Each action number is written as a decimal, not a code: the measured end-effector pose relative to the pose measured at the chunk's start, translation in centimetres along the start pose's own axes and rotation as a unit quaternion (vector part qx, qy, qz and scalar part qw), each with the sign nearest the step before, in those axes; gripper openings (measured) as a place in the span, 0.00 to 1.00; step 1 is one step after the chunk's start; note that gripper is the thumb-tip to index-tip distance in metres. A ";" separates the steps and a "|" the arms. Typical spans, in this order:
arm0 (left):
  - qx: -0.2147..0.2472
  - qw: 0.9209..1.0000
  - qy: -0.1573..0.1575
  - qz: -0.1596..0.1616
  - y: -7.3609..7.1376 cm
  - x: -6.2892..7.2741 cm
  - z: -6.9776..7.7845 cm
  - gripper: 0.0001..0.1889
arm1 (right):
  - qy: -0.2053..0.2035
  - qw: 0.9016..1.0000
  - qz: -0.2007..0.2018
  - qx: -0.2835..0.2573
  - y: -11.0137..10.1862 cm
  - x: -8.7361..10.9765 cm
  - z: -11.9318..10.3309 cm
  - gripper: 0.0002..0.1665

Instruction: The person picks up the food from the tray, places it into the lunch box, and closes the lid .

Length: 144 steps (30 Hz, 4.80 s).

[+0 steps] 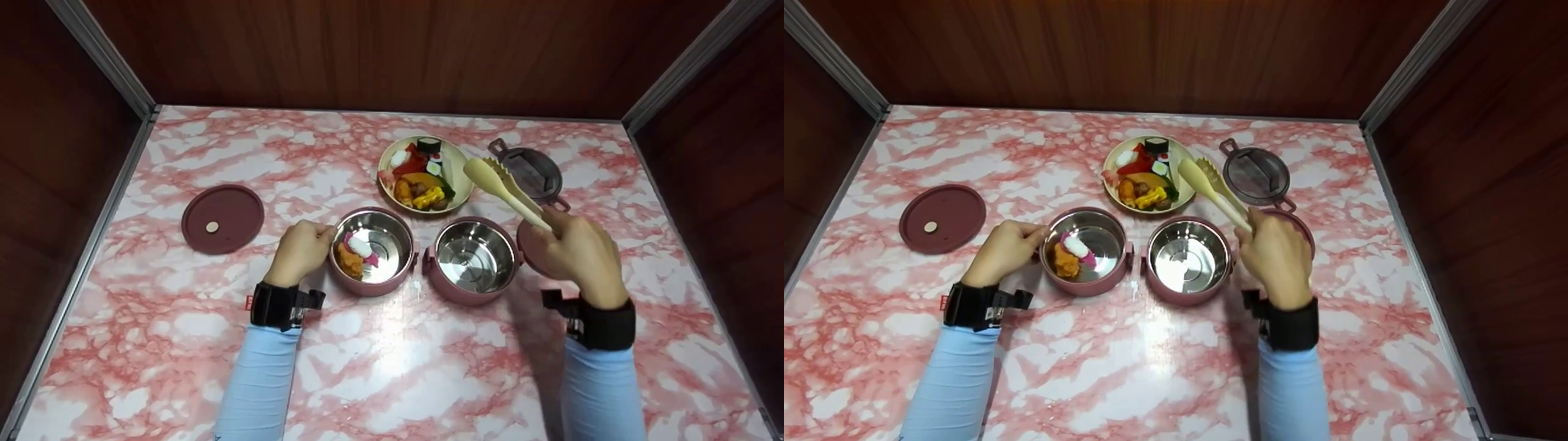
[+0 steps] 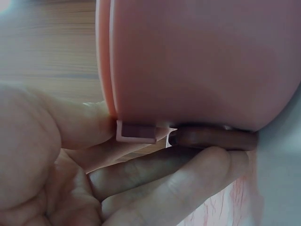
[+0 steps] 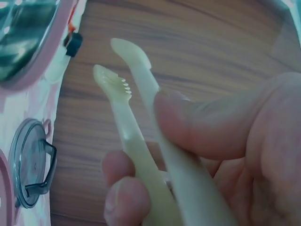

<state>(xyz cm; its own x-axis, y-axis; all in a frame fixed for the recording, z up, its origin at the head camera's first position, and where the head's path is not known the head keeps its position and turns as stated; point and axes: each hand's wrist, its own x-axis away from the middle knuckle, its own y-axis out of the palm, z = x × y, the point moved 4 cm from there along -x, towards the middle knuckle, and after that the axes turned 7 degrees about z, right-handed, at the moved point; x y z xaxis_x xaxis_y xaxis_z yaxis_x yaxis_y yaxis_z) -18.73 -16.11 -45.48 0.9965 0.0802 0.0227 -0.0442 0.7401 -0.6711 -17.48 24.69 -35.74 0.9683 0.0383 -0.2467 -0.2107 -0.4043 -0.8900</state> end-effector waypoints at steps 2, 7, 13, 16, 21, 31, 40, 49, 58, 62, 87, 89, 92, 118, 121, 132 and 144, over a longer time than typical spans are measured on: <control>-0.002 1.000 0.002 0.003 -0.1 0.0 0.0 0.15 | -0.022 1.000 -0.017 0.002 -0.2 -1.4 -0.1 0.09; 0.001 1.000 0.003 0.002 0.0 0.0 0.0 0.15 | -0.060 0.996 -0.052 0.044 -0.7 -5.2 -0.8 0.10; 0.004 1.000 -0.009 -0.003 0.0 0.0 0.0 0.15 | -0.081 0.989 -0.079 0.095 0.1 -9.8 -1.9 0.06; 0.005 1.000 -0.012 -0.003 0.0 0.0 0.0 0.15 | -0.079 0.988 -0.098 0.090 1.1 -11.8 -2.1 0.07; 0.003 1.000 -0.017 -0.006 0.0 -0.1 0.0 0.14 | -0.037 0.987 -0.147 0.046 3.3 -14.1 -2.0 0.18; 0.007 1.000 -0.005 0.002 -0.1 -0.1 0.0 0.14 | -0.029 0.978 -0.202 0.051 5.4 -15.0 -3.3 0.17; 0.013 1.000 -0.009 -0.003 -0.2 0.0 0.2 0.14 | -0.067 0.972 -0.192 0.116 4.1 -14.1 -4.0 0.13; 0.013 1.000 -0.012 -0.008 0.0 0.0 0.0 0.15 | -0.068 0.970 -0.185 0.143 3.2 -14.5 -4.0 0.12; 0.009 1.000 -0.004 -0.004 0.1 0.0 0.0 0.15 | -0.058 0.972 -0.193 0.123 4.0 -14.6 -3.7 0.11; 0.004 1.000 -0.001 0.001 0.1 0.0 -0.1 0.14 | -0.046 0.971 -0.207 0.112 4.8 -14.4 -3.8 0.14; 0.005 1.000 0.001 -0.001 0.0 0.0 -0.1 0.14 | 0.056 0.983 -0.172 0.013 6.0 -14.3 -1.6 0.26; 0.003 1.000 0.003 0.003 0.0 0.0 0.0 0.14 | 0.051 0.984 -0.171 0.011 5.9 -14.3 -1.5 0.27; 0.000 1.000 0.004 0.009 -0.1 0.0 0.0 0.14 | 0.045 0.985 -0.166 0.010 5.7 -14.4 -1.4 0.27; -0.002 1.000 0.007 0.005 0.0 0.0 0.0 0.14 | -0.021 0.985 -0.159 0.056 6.1 -13.3 -1.9 0.17; -0.001 1.000 0.017 0.012 0.0 0.0 0.0 0.14 | -0.053 0.984 -0.138 0.101 6.4 -13.1 -2.4 0.15; 0.007 1.000 0.007 0.005 0.1 0.0 0.0 0.14 | -0.058 0.973 -0.143 0.171 7.3 -13.2 -3.9 0.15; 0.006 1.000 0.005 0.001 0.2 0.0 0.1 0.14 | -0.036 0.976 -0.116 0.179 6.1 -13.0 -3.5 0.16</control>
<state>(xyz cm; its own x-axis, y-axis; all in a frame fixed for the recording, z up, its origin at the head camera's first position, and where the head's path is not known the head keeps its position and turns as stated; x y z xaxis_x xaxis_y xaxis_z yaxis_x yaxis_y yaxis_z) -18.78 -15.93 -45.52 0.9970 0.0758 0.0138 -0.0477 0.7482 -0.6618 -30.84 18.49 -36.60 0.9865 0.1598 -0.0366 -0.0317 -0.0330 -0.9990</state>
